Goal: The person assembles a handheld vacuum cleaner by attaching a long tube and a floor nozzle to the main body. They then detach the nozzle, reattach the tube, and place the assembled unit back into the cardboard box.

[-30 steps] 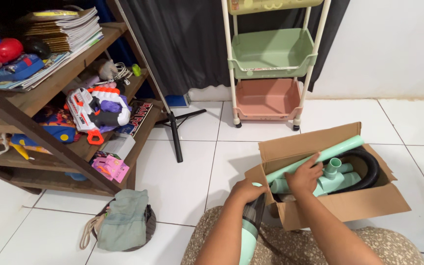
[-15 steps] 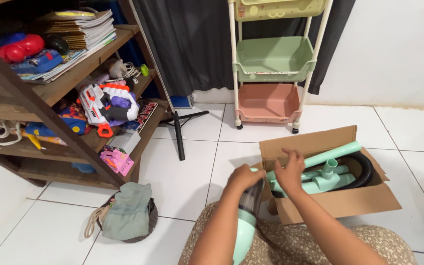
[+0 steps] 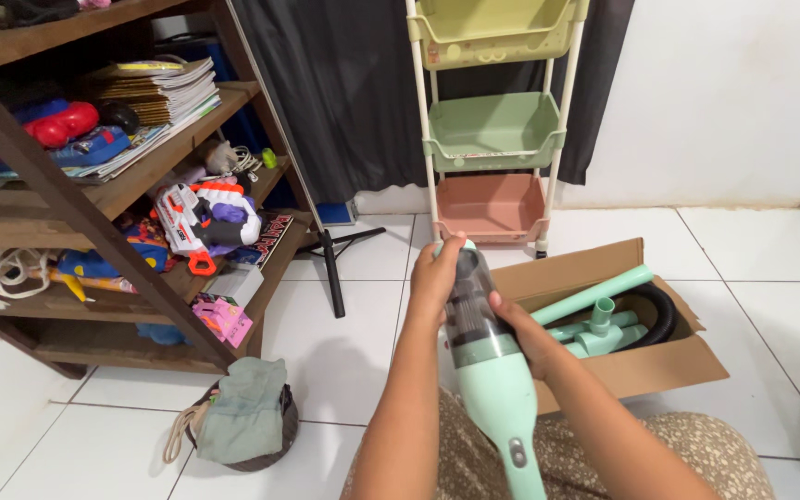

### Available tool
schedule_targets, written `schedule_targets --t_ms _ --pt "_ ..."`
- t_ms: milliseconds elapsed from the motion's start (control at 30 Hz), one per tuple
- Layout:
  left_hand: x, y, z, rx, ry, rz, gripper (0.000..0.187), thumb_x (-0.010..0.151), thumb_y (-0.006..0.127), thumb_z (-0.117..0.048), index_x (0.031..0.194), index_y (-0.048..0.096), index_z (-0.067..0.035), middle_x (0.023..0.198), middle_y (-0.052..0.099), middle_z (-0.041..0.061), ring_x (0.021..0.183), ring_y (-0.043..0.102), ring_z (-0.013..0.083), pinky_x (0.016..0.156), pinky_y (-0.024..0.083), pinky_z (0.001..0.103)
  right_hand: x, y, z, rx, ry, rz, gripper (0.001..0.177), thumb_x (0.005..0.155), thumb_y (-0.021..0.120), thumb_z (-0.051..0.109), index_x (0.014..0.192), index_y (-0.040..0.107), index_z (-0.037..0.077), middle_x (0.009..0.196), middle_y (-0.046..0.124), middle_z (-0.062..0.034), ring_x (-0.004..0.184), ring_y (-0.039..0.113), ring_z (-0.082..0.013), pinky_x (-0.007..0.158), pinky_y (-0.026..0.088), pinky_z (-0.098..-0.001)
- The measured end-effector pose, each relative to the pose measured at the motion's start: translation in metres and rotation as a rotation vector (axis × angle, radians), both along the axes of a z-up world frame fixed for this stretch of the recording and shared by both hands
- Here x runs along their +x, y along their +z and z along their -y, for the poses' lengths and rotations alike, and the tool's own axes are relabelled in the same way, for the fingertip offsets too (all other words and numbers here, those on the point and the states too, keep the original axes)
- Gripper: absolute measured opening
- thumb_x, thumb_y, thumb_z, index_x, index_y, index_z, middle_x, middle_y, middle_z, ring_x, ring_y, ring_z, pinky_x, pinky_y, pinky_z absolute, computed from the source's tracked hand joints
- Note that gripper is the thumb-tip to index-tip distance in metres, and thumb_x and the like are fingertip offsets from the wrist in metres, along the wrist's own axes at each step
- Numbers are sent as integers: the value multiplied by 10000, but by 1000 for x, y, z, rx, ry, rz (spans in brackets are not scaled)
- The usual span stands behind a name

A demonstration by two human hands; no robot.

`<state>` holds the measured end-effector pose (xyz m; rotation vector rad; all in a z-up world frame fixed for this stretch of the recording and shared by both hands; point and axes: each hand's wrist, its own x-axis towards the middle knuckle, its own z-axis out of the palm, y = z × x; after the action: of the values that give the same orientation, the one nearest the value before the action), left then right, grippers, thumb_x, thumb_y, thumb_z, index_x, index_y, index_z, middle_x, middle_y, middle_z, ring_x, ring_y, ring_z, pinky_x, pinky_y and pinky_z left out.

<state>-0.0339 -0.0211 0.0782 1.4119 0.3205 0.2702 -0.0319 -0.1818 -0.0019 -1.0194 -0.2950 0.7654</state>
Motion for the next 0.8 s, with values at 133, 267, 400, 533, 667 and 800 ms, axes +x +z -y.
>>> schedule_targets --t_ms 133,267,400,533,667,800 --pt "-13 -23 29 -15 -56 -41 486 838 708 -484 1034 694 -40 886 695 76 791 637 178 701 524 333 -8 18 16 -119 -187 -78 666 836 624 587 1308 574 121 1078 726 -122 868 739 -249 781 622 -429" --pt "-31 -50 66 -28 -103 -58 471 846 741 -468 1037 710 -39 917 688 64 828 632 155 733 511 303 -19 20 35 -55 -241 -66 555 844 650 547 1244 580 169 975 690 -88 788 697 -225 715 595 -413" --pt "-42 -64 76 -89 -141 -46 493 845 734 -478 1036 699 -25 916 684 86 819 631 170 720 516 324 -29 5 48 -107 -242 3 505 885 676 460 1251 595 121 994 687 -82 808 691 -185 723 587 -365" --pt "-57 -83 83 -5 -144 -73 518 841 715 -506 1024 688 -22 928 707 93 836 665 167 733 529 326 -41 -21 54 -111 -279 -22 473 884 668 438 1217 591 111 977 679 -57 813 686 -156 726 584 -332" --pt "-62 -101 84 -5 -149 -126 507 844 691 -533 1027 696 -60 936 716 92 843 682 173 750 539 316 -50 -36 52 -164 -300 -70 439 874 670 462 1132 577 119 912 656 -73 746 667 -183 668 580 -355" --pt "-57 -118 84 44 -120 -214 530 856 663 -563 1010 679 -56 911 687 114 806 646 198 726 523 347 -54 -40 49 -217 -292 -114 441 861 658 491 1092 576 124 881 649 -77 712 668 -194 634 586 -359"
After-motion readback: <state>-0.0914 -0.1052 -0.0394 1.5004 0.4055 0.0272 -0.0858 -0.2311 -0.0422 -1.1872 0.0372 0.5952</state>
